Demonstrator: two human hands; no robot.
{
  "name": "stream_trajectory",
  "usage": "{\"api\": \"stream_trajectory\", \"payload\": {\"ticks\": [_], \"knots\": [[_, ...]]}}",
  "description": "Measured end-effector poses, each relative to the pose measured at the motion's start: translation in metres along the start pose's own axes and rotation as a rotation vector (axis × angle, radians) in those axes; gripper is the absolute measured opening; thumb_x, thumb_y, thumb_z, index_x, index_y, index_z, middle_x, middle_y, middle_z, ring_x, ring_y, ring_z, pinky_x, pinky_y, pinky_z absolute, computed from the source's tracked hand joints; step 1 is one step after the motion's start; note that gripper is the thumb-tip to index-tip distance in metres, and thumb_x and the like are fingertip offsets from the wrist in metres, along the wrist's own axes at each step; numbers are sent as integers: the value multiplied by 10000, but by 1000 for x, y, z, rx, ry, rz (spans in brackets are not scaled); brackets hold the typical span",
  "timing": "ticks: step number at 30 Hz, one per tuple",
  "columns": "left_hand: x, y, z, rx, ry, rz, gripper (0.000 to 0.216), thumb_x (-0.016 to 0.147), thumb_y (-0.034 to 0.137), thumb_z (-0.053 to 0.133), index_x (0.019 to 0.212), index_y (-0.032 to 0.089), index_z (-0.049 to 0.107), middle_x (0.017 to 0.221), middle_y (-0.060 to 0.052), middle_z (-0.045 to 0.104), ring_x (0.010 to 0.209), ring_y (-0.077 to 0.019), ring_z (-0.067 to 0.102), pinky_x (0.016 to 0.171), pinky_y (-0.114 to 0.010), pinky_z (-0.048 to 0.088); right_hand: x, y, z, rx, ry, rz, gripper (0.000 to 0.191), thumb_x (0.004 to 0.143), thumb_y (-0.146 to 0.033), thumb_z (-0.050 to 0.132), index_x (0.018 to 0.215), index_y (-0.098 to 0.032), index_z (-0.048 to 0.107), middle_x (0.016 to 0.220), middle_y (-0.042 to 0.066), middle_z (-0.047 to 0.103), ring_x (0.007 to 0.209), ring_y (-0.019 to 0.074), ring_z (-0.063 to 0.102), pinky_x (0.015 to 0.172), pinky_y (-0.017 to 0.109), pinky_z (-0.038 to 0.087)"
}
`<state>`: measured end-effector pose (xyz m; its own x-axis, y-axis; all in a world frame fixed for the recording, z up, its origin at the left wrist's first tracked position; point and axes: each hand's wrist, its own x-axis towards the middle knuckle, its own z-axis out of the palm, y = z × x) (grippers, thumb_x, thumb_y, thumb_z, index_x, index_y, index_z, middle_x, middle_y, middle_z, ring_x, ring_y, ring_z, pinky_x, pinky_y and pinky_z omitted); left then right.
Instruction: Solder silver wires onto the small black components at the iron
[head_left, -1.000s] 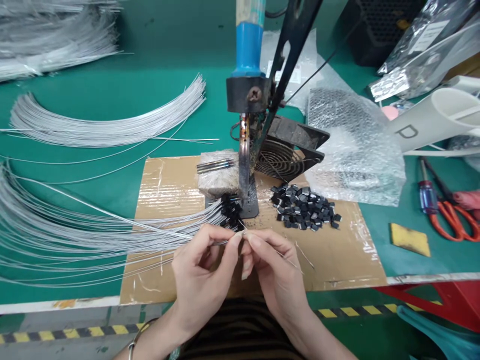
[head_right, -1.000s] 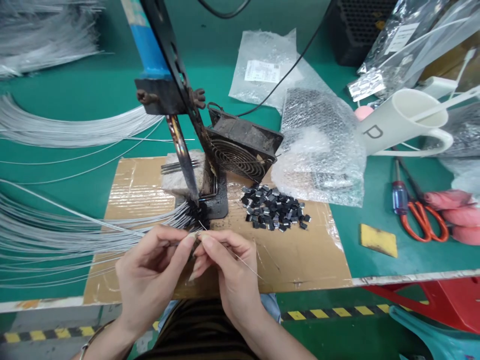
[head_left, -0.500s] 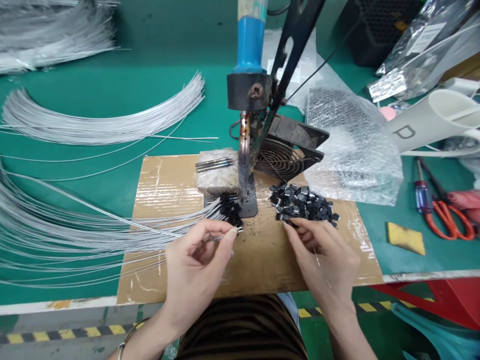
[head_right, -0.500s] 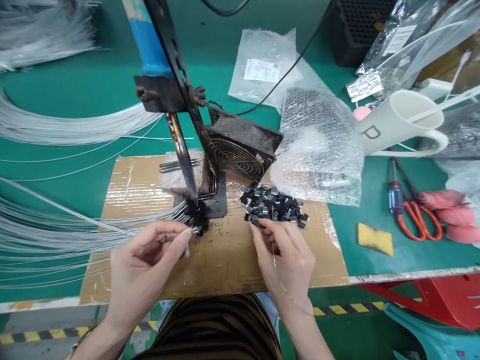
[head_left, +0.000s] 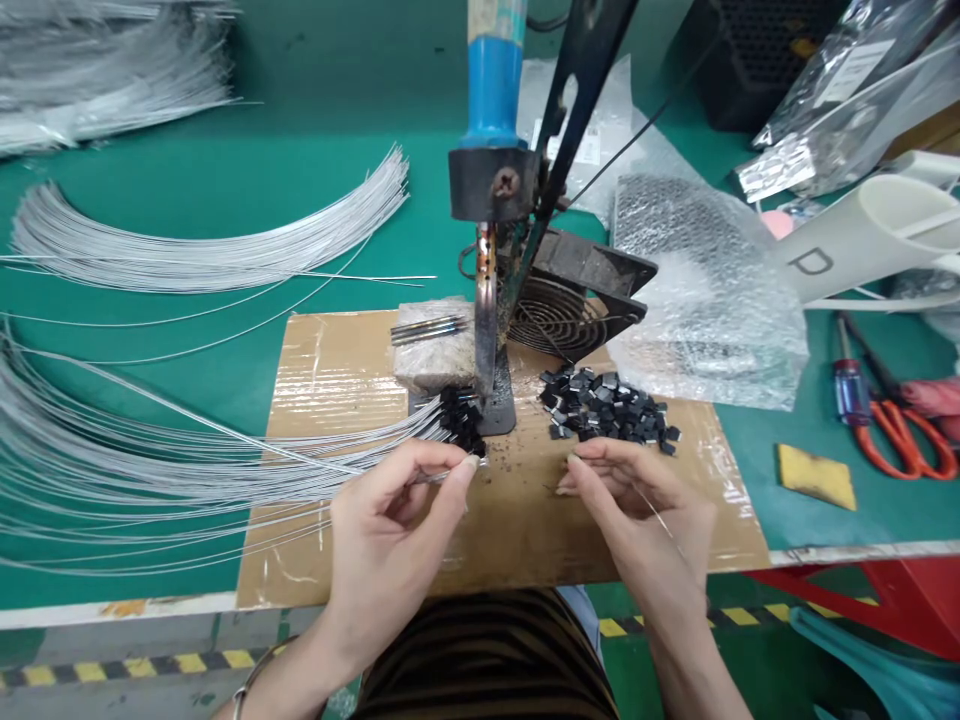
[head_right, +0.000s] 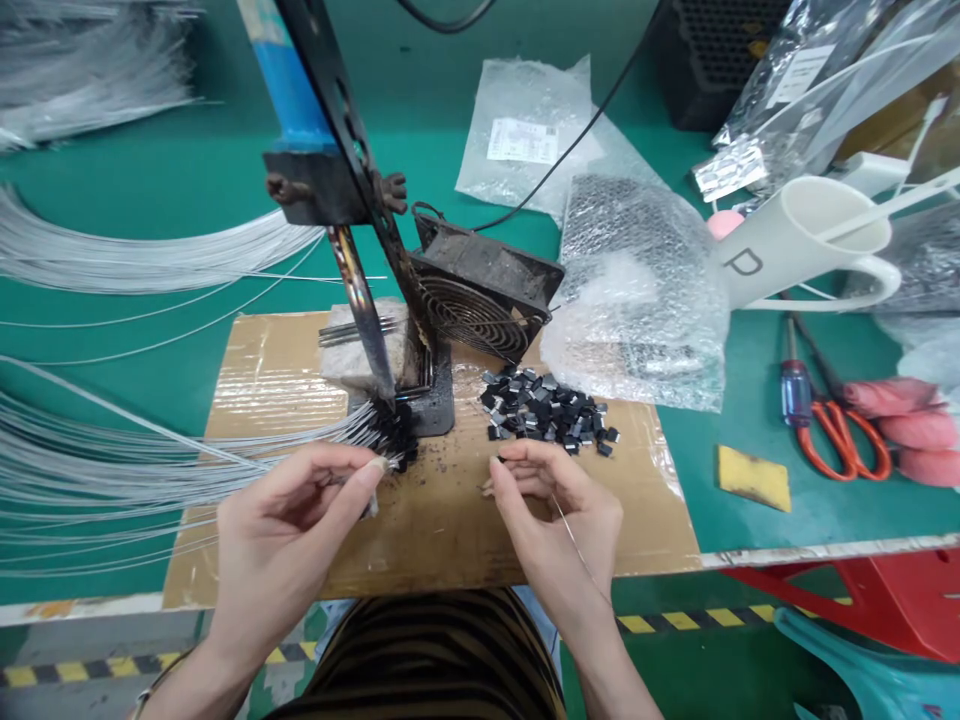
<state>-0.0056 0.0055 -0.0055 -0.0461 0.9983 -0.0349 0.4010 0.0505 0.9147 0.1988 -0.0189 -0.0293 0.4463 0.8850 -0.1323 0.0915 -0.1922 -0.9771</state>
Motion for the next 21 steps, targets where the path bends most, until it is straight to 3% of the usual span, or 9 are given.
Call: {"api": "stream_trajectory", "payload": {"ticks": [6, 12, 16, 21], "knots": [[2, 3, -1, 17, -19, -43, 81, 949, 285, 727, 914, 217, 753, 741, 9, 696, 580, -89, 545, 547, -206, 416, 0, -18, 14, 146, -108, -24, 102, 899, -205, 818, 991, -248, 810, 727, -19, 769, 618, 99, 733, 630, 151, 620], [7, 10, -5, 42, -81, -88, 110, 960, 290, 707, 892, 207, 729, 755, 12, 703, 595, -87, 578, 546, -191, 432, -2, -25, 32, 336, -243, 72, 62, 917, -210, 806, 930, -264, 834, 653, -45, 728, 536, 62, 670, 539, 112, 584], [10, 17, -9, -100, -142, -128, 107, 953, 267, 712, 865, 209, 735, 920, -25, 794, 743, -117, 702, 601, -175, 499, -2, -28, 41, 425, -304, 138, 53, 925, -228, 799, 928, -260, 841, 676, -37, 728, 524, 64, 653, 506, 126, 591], [13, 23, -12, -224, -228, -175, 119, 946, 245, 730, 834, 207, 739, 916, -27, 806, 772, -128, 741, 690, -182, 561, -3, -28, 47, 452, -347, 182, 56, 930, -255, 800, 935, -272, 853, 663, -32, 735, 527, 70, 662, 530, 140, 606]]}}
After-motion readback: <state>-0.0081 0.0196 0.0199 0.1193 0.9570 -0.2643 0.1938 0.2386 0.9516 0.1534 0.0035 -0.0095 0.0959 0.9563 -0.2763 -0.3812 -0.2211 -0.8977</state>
